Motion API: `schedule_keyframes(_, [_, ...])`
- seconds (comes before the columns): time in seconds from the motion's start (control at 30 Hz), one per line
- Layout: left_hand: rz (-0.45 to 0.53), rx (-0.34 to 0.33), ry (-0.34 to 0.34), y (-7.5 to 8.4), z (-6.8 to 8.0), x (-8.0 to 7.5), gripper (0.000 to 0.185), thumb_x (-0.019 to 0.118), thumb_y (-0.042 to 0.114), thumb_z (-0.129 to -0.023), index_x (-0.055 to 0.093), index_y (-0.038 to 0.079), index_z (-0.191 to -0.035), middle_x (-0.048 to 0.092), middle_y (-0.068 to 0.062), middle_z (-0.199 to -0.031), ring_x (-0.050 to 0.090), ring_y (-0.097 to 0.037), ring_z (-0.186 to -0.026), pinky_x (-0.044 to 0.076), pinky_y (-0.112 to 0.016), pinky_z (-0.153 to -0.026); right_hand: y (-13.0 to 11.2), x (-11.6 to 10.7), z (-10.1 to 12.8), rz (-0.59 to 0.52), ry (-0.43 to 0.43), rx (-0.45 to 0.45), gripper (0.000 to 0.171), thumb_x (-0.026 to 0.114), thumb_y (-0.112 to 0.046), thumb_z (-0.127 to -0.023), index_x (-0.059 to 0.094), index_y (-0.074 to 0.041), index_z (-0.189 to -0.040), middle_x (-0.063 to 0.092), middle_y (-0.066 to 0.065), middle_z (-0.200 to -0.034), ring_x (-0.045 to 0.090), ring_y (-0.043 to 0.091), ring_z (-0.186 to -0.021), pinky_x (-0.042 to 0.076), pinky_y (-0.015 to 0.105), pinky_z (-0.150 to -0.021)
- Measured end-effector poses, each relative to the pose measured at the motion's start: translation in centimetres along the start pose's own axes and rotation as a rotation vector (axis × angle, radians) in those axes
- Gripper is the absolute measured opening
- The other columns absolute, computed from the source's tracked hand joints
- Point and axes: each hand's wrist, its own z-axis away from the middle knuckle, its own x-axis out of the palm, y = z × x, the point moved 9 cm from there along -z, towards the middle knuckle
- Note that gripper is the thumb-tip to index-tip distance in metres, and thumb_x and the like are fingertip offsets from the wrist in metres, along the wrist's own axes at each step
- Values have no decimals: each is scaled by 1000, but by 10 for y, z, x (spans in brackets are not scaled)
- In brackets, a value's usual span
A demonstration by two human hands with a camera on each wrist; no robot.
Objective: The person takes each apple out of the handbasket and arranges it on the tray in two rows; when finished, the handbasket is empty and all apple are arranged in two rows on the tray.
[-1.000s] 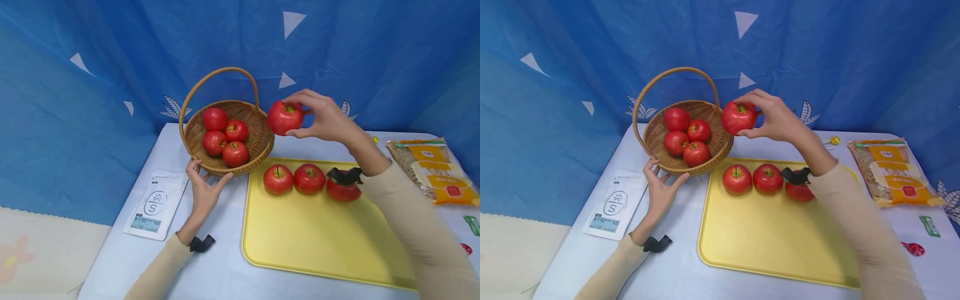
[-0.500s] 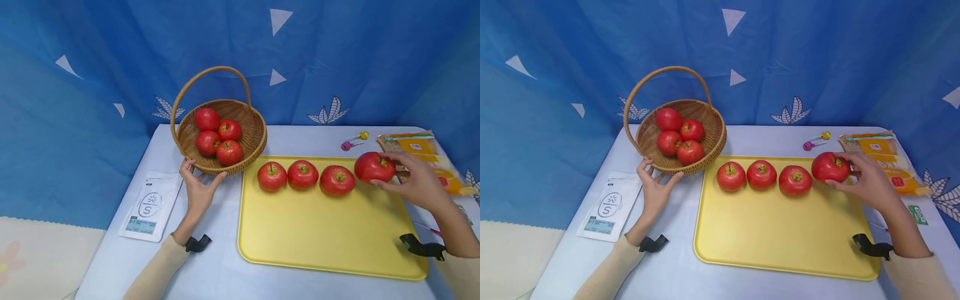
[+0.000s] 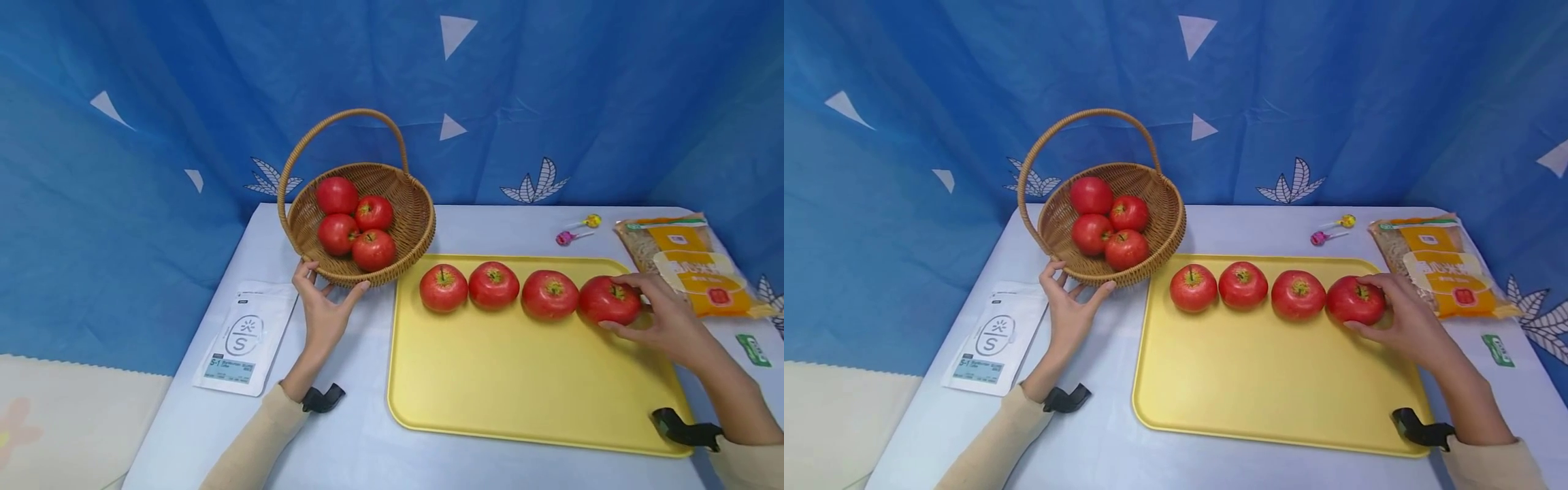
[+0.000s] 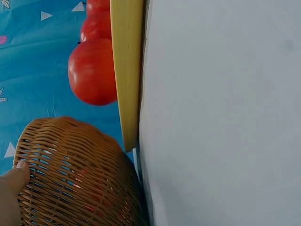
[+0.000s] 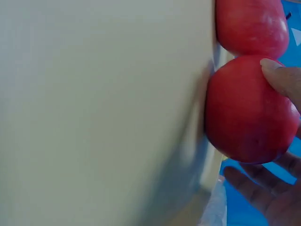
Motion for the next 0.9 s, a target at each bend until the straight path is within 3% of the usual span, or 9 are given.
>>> schedule_keyframes(0.13, [-2, 7, -9, 0, -1, 1, 78, 81, 9, -79, 25, -3, -131, 6, -28, -155, 22, -48, -142, 42, -57, -103, -5, -1, -8, 45, -52, 23, 84, 93, -10, -62, 47, -3, -131, 45, 23, -125, 43, 30, -111, 33, -2, -69])
schedule_keyframes(0.17, [0, 9, -9, 0, -1, 1, 78, 81, 9, -79, 24, -3, -131, 7, -28, -155, 21, -48, -143, 42, -57, -103, -10, -2, -13, 42, -61, 22, 84, 93, -11, -62, 47, -4, -132, 44, 24, -130, 42, 38, -113, 42, 5, -75])
schedule_keyframes(0.23, [5, 9, -9, 0, -2, 1, 77, 81, 9, -79, 24, -3, -131, 7, -27, -155, 21, -47, -143, 42, -57, -104, -25, -5, -27, 36, -63, -6, 82, 92, -12, -63, 48, -5, -132, 42, 25, -135, 36, 46, -127, 54, 28, -88])
schedule_keyframes(0.27, [6, 8, -8, 0, -2, 1, 77, 81, 9, -79, 24, -3, -131, 7, -27, -154, 21, -47, -143, 42, -57, -104, -35, -6, -37, 37, -60, -38, 81, 92, -11, -63, 49, -6, -132, 42, 24, -136, 35, 46, -130, 54, 43, -92])
schedule_keyframes(0.33, [6, 3, -6, -1, -2, 1, 78, 81, 9, -80, 24, -4, -131, 7, -27, -154, 21, -47, -143, 41, -57, -104, -61, -5, -58, 30, -70, -107, 79, 91, -12, -65, 50, -7, -133, 42, 22, -139, 34, 43, -133, 43, 66, -95])
schedule_keyframes(0.37, [6, -1, -4, -1, -2, 0, 78, 81, 9, -80, 24, -4, -131, 7, -27, -155, 21, -47, -143, 41, -58, -104, -75, -3, -70, 26, -83, -141, 78, 90, -13, -67, 51, -8, -134, 42, 21, -141, 34, 41, -134, 39, 73, -90])
schedule_keyframes(0.57, [-1, -7, 3, -1, 1, 0, 78, 81, 9, -80, 24, -3, -131, 6, -27, -155, 21, -45, -143, 42, -56, -104, -170, 29, -134, -28, -200, -382, 70, 86, -22, -75, 52, -15, -135, 47, 11, -137, 46, 30, -126, 50, 57, -92])
schedule_keyframes(0.73, [-3, -2, 7, -3, 0, 0, 78, 81, 9, -79, 24, -3, -131, 6, -28, -155, 21, -45, -143, 43, -55, -102, -242, 72, -177, -92, -285, -615, 62, 83, -25, -80, 54, -14, -134, 50, 9, -133, 48, 25, -124, 48, 47, -100])
schedule_keyframes(0.9, [-4, -2, 8, -4, -1, 1, 78, 81, 10, -80, 24, -4, -131, 7, -28, -154, 21, -46, -143, 42, -56, -103, -283, 126, -214, -80, -433, -647, 62, 81, -30, -81, 54, -17, -135, 48, 10, -134, 49, 26, -123, 47, 43, -100])
